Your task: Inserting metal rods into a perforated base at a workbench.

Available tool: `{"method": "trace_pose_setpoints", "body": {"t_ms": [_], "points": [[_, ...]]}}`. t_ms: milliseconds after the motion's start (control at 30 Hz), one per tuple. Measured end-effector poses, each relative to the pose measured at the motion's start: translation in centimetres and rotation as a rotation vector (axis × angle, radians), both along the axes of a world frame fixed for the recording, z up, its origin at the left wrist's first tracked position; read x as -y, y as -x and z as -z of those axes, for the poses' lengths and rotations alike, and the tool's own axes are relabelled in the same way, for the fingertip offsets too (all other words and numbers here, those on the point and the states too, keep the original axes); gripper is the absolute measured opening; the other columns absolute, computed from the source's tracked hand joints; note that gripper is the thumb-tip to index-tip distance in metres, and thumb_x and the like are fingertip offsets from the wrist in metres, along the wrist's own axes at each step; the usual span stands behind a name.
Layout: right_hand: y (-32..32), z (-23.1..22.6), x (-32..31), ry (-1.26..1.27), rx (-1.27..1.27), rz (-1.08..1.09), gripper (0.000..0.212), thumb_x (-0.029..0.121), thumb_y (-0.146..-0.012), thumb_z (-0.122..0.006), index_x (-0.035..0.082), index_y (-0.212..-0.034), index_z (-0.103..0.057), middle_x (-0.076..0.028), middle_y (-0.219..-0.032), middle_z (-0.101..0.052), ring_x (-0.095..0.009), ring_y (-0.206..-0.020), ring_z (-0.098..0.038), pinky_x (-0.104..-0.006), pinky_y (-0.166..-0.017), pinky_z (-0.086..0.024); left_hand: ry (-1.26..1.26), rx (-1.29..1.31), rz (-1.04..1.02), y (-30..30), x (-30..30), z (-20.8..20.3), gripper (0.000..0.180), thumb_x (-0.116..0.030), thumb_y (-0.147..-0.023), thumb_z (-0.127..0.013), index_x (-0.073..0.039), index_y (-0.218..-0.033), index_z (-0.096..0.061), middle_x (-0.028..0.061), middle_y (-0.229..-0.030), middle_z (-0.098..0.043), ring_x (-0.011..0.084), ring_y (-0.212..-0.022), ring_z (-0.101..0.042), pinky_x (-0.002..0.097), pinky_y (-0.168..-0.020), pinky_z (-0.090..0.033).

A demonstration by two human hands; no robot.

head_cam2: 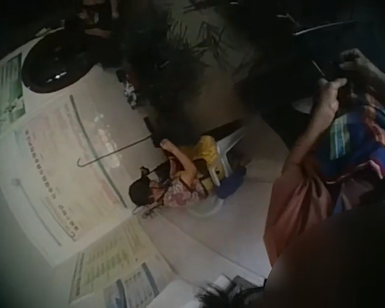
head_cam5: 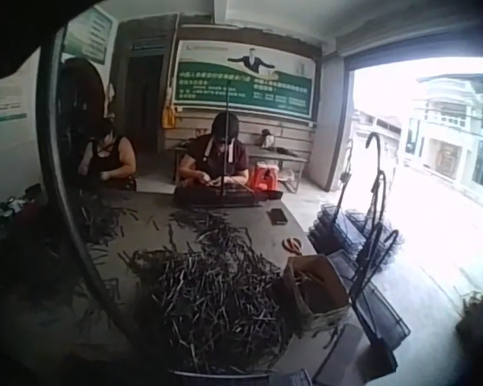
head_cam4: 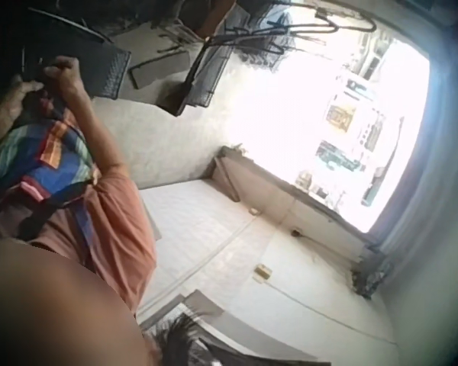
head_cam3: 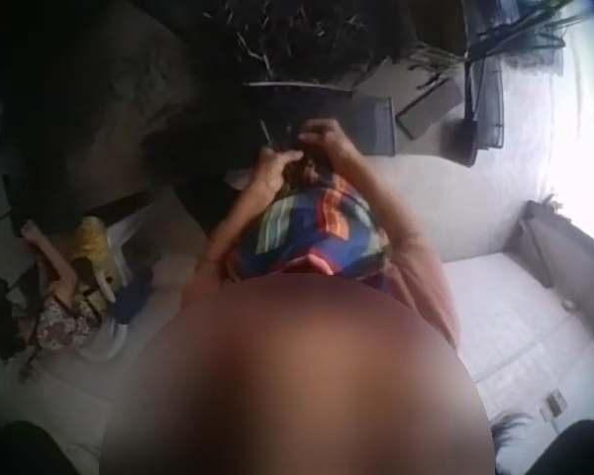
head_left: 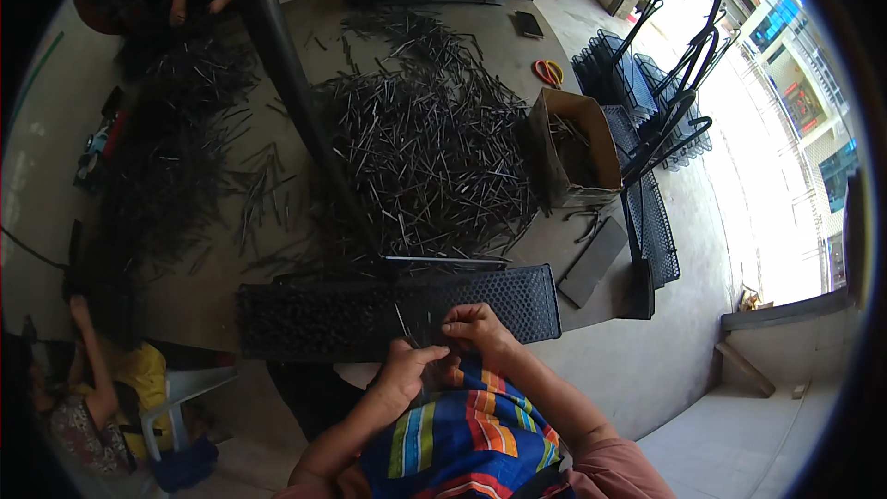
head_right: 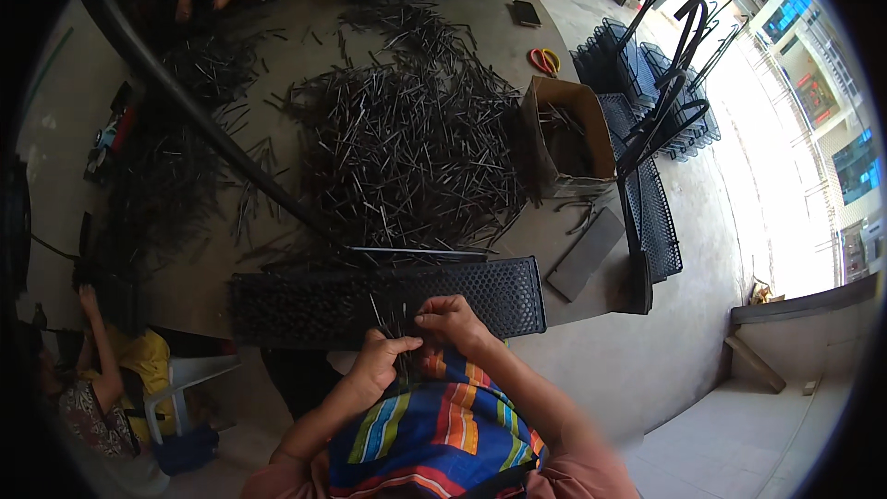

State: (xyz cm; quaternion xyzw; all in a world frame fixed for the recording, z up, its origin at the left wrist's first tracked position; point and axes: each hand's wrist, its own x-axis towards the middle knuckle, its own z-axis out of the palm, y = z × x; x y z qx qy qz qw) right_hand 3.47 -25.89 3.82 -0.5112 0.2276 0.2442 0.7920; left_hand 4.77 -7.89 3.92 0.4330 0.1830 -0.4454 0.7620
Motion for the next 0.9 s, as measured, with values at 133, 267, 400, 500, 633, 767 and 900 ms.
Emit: {"method": "trace_pose_setpoints", "body": {"t_ms": [133, 267, 400, 500, 633, 767, 900], "points": [[-0.8, -1.5, -0.3, 0.322, 0.209, 0.179, 0.007, 0.009, -0.088, -0.068, 0.003, -0.085, -0.067, 0.004, -0.067, -0.057, -0.004, -0.056, -0.049, -0.0215, -0.050, -0.038, -0.040, 0.085, -0.171, -0.3, 0.2, 0.2, 0.019, 0.003, -0.086, -0.061, 0.003, -0.104, -0.066, 0.0145, -0.093, -0.070, 0.0241, -0.078, -0.071, 0.0348, -0.067, -0.060], [-2.7, -1.4, 0.7, 0.457, 0.458, 0.426, 0.004, 0.004, -0.086, -0.068, 0.000, -0.087, -0.066, 0.003, -0.073, -0.060, -0.006, -0.061, -0.051, -0.0222, -0.055, -0.039, -0.104, 0.024, -0.159, -1.3, -0.2, 0.4, 0.020, 0.003, -0.085, -0.059, 0.004, -0.104, -0.066, 0.0143, -0.092, -0.070, 0.0229, -0.078, -0.071, 0.0327, -0.068, -0.059], [-4.7, -0.2, 0.5, 0.831, 0.816, 0.374, 0.005, 0.000, -0.084, -0.068, 0.000, -0.088, -0.066, -0.001, -0.078, -0.061, -0.009, -0.065, -0.053, -0.0233, -0.058, -0.041, -0.084, 0.079, -0.120, -1.0, -0.1, 1.5, 0.025, 0.004, -0.085, -0.055, 0.002, -0.107, -0.065, 0.0150, -0.090, -0.070, 0.0227, -0.075, -0.070, 0.0324, -0.067, -0.060], [-4.7, -0.5, 0.0, 0.957, 0.835, 0.270, 0.010, -0.003, -0.080, -0.069, -0.001, -0.089, -0.066, -0.005, -0.082, -0.061, -0.012, -0.070, -0.056, -0.0242, -0.061, -0.044, -0.080, 0.026, -0.080, -1.1, -0.1, 0.5, 0.020, 0.007, -0.083, -0.052, 0.005, -0.099, -0.064, 0.0156, -0.088, -0.070, 0.0241, -0.072, -0.070, 0.0332, -0.066, -0.059], [-4.3, 0.0, 0.0, 1.031, 0.888, 0.269, 0.014, -0.006, -0.077, -0.069, 0.000, -0.090, -0.066, -0.007, -0.082, -0.062, -0.014, -0.071, -0.059, -0.0249, -0.063, -0.046, -0.063, 0.022, -0.118, -0.9, -0.1, -0.3, 0.020, 0.005, -0.084, -0.052, 0.004, -0.100, -0.065, 0.0155, -0.087, -0.070, 0.0244, -0.070, -0.070, 0.0327, -0.062, -0.058], [-4.0, 0.6, 0.1, 1.009, 0.887, 0.319, 0.015, -0.008, -0.077, -0.068, 0.000, -0.090, -0.066, -0.007, -0.083, -0.063, -0.014, -0.072, -0.060, -0.0243, -0.065, -0.047, -0.061, 0.001, -0.174, -0.6, 0.1, 0.0, 0.019, 0.003, -0.085, -0.053, 0.005, -0.099, -0.065, 0.0155, -0.086, -0.070, 0.0227, -0.069, -0.069, 0.0304, -0.056, -0.056], [-4.1, 0.3, 0.0, 1.019, 0.882, 0.305, 0.015, -0.008, -0.077, -0.068, -0.001, -0.090, -0.066, -0.008, -0.083, -0.063, -0.014, -0.072, -0.061, -0.0239, -0.066, -0.048, -0.030, 0.034, -0.105, -0.5, -0.1, 1.0, 0.017, 0.002, -0.086, -0.054, 0.004, -0.099, -0.064, 0.0150, -0.085, -0.070, 0.0210, -0.069, -0.069, 0.0291, -0.054, -0.055]]}}
